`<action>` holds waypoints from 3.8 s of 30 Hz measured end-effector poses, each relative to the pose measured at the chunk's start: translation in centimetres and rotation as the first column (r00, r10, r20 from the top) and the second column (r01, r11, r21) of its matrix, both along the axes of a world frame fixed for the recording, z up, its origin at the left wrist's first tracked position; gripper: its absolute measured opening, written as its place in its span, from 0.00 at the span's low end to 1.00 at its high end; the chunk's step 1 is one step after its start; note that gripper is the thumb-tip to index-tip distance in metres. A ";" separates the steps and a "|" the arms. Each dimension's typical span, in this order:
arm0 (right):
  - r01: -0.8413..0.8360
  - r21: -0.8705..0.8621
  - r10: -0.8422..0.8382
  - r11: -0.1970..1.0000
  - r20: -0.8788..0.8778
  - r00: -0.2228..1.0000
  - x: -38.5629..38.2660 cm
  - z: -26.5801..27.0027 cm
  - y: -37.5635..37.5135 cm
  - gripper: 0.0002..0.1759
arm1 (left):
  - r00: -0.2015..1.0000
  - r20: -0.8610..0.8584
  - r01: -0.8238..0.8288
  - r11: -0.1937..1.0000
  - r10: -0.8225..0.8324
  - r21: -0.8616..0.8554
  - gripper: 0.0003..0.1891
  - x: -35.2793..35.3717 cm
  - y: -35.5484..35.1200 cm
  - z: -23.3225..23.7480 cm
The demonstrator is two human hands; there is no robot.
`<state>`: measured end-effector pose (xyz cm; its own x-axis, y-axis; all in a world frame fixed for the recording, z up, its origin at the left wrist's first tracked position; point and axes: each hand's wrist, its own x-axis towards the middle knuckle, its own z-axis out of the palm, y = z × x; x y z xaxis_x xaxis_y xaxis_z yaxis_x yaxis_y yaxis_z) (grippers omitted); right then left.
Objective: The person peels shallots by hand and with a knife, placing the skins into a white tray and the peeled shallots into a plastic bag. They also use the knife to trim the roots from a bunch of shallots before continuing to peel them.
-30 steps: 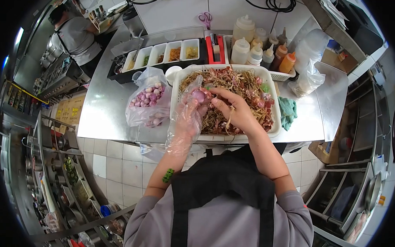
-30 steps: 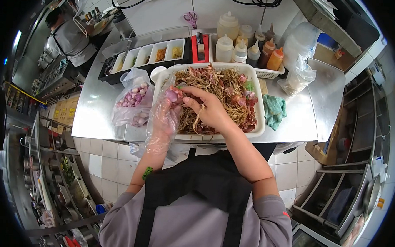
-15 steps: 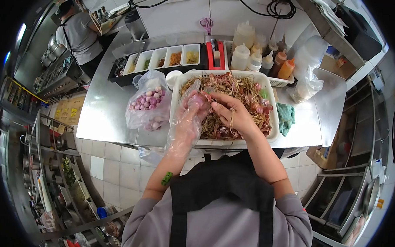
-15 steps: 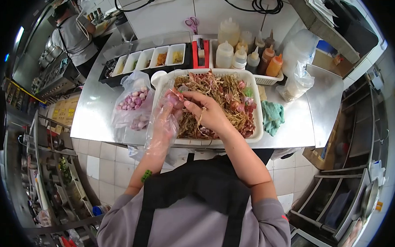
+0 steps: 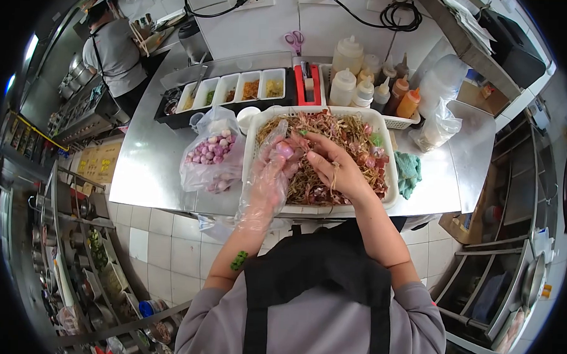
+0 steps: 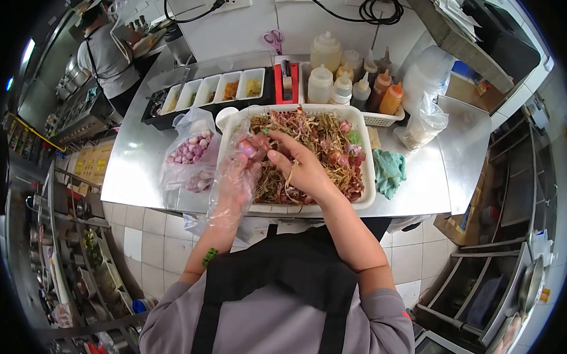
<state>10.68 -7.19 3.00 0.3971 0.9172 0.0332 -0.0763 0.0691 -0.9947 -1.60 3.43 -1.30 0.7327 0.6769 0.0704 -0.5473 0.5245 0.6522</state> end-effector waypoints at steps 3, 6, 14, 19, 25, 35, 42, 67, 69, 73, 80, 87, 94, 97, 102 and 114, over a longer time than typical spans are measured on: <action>-0.032 -0.007 0.033 0.999 0.199 0.979 -0.3 0.3 -0.5 0.22 | 0.998 0.060 -0.011 0.998 0.008 0.057 0.25 0.3 0.2 -0.1; -0.058 0.022 0.047 0.998 0.360 0.932 -0.4 0.1 -0.6 0.23 | 0.999 0.034 -0.045 0.993 0.041 0.112 0.23 0.4 0.4 -1.1; -0.020 0.066 -0.008 0.998 0.392 0.920 -0.7 -0.2 0.1 0.18 | 0.994 -0.014 -0.106 0.989 0.108 0.102 0.18 0.3 0.3 -0.9; 0.045 0.119 -0.098 0.992 0.488 0.867 -1.0 -0.4 0.3 0.17 | 0.984 -0.096 -0.144 0.986 0.152 0.084 0.17 0.4 0.0 -0.7; -0.036 0.102 0.020 0.994 0.153 0.988 0.1 -0.7 0.2 0.16 | 0.993 -0.046 -0.105 0.992 0.109 0.075 0.17 0.1 0.0 -0.5; -0.218 0.011 0.212 0.976 -0.291 0.933 0.6 0.0 -0.4 0.18 | 0.997 0.080 0.020 0.999 -0.018 -0.034 0.19 -0.3 -0.1 -0.3; -0.016 -0.007 0.017 1.000 0.221 0.975 -0.5 -0.4 0.0 0.16 | 0.994 -0.042 -0.100 0.994 0.102 0.036 0.19 0.5 0.1 -1.3; 0.295 -0.037 -0.219 0.955 0.583 0.782 1.6 0.1 -1.2 0.25 | 0.913 -0.349 -0.104 0.947 0.213 0.304 0.17 -2.6 2.0 6.2; 0.299 -0.024 -0.229 0.954 0.588 0.776 2.2 -0.4 -1.3 0.25 | 0.883 -0.342 -0.199 0.917 0.321 0.345 0.19 -3.6 3.9 7.7; 0.305 0.019 -0.250 0.952 0.620 0.744 3.0 -0.9 -1.8 0.25 | 0.726 -0.503 -0.085 0.787 0.469 0.611 0.22 -6.9 12.4 4.3; 0.244 -0.133 -0.105 0.961 0.640 0.761 1.7 0.6 -2.4 0.25 | 0.430 -0.598 0.284 0.527 0.676 0.801 0.17 -9.6 20.1 -3.3; 0.165 -0.083 -0.047 0.983 0.750 0.660 3.1 0.5 -3.3 0.19 | 0.378 -0.294 0.230 0.219 0.878 0.948 0.14 -7.8 14.2 2.6; 0.188 -0.178 0.013 0.966 0.759 0.651 1.4 1.2 -2.4 0.15 | 0.904 -0.244 0.159 0.252 0.351 0.955 0.13 0.8 5.5 1.1; 0.231 -0.073 -0.106 0.970 0.729 0.676 1.1 -1.0 -2.1 0.17 | 0.638 -0.197 0.599 -0.319 0.744 0.735 0.11 4.2 4.4 1.1; 0.132 -0.231 -0.027 0.964 0.411 0.911 0.2 -0.3 -2.6 0.25 | 0.577 -0.330 0.677 -0.212 0.747 0.704 0.08 4.2 4.4 2.0; 0.131 -0.251 -0.030 0.959 0.367 0.930 -0.2 -1.0 -2.3 0.23 | 0.602 -0.187 0.687 -0.385 0.776 0.616 0.09 4.5 5.7 -1.7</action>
